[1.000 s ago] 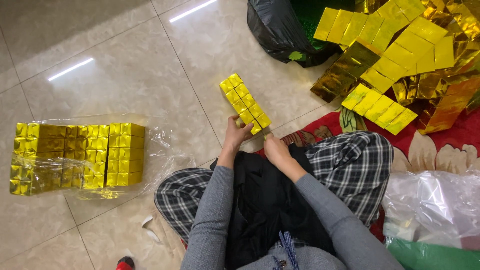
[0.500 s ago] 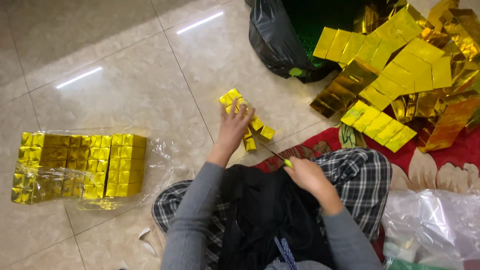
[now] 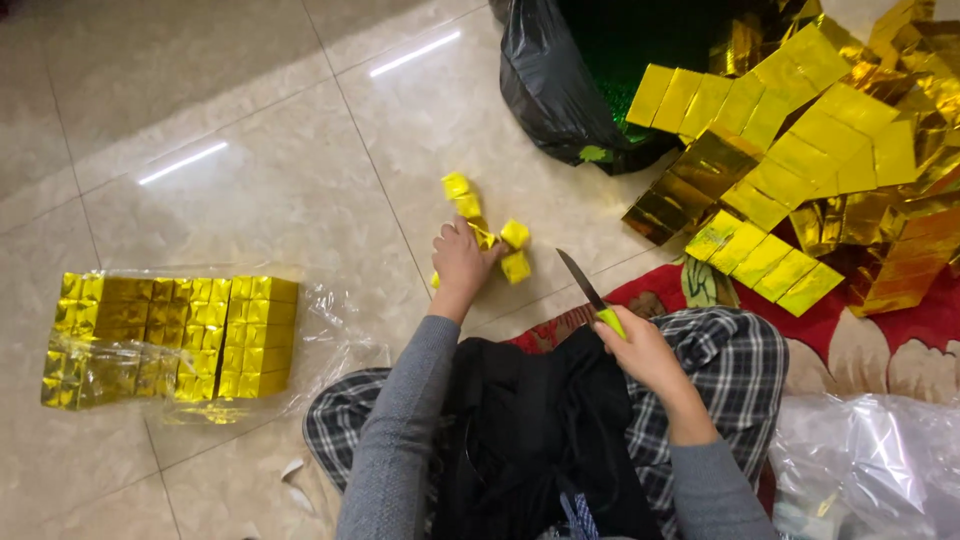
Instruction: Cutting stacks of gold-colored foil blocks using a knife
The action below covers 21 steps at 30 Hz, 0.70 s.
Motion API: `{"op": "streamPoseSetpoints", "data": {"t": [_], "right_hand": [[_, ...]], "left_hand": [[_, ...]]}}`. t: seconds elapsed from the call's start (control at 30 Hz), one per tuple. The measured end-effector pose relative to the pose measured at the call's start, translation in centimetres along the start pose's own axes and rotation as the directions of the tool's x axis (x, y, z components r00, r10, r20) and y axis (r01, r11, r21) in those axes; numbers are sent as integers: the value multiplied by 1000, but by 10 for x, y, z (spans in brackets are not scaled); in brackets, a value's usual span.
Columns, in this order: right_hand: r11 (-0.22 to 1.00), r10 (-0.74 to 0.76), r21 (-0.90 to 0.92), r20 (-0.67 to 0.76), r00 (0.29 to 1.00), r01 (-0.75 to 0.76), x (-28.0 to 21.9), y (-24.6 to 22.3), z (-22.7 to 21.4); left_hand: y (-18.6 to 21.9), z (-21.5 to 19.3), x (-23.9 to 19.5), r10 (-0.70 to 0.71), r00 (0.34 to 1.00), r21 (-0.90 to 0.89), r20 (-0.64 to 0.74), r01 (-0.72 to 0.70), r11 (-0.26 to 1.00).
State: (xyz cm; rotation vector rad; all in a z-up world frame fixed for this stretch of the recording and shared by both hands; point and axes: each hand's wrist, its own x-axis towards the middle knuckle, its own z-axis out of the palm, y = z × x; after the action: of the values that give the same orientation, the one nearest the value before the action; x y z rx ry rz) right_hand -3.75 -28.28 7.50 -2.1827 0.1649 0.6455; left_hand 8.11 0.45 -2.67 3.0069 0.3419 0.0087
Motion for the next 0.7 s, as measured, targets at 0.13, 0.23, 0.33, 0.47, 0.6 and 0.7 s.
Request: {"op": "streamPoseSetpoints", "data": {"t": [0.13, 0.23, 0.33, 0.47, 0.6, 0.7], "right_hand": [[999, -53, 10, 24, 998, 53, 6, -2, 31], [988, -137, 76, 83, 987, 131, 4, -14, 51], [991, -114, 91, 156, 981, 101, 3, -26, 67], [991, -125, 66, 128, 984, 117, -9, -59, 73], [985, -107, -128, 91, 990, 118, -8, -57, 81], [978, -45, -198, 81, 996, 61, -20, -78, 69]], "left_hand": [[-19, -19, -5, -78, 939, -418, 334, 222, 881], [-30, -39, -28, -134, 871, -599, 472, 429, 676], [-28, -31, -56, -76, 739, -720, 669, 670, 182], [-12, 2, -70, -50, 743, -735, 668, 668, 115], [13, -36, -80, -55, 746, -748, 664, 660, -74], [10, -34, -82, -43, 760, -758, 649, 640, -121]]}}
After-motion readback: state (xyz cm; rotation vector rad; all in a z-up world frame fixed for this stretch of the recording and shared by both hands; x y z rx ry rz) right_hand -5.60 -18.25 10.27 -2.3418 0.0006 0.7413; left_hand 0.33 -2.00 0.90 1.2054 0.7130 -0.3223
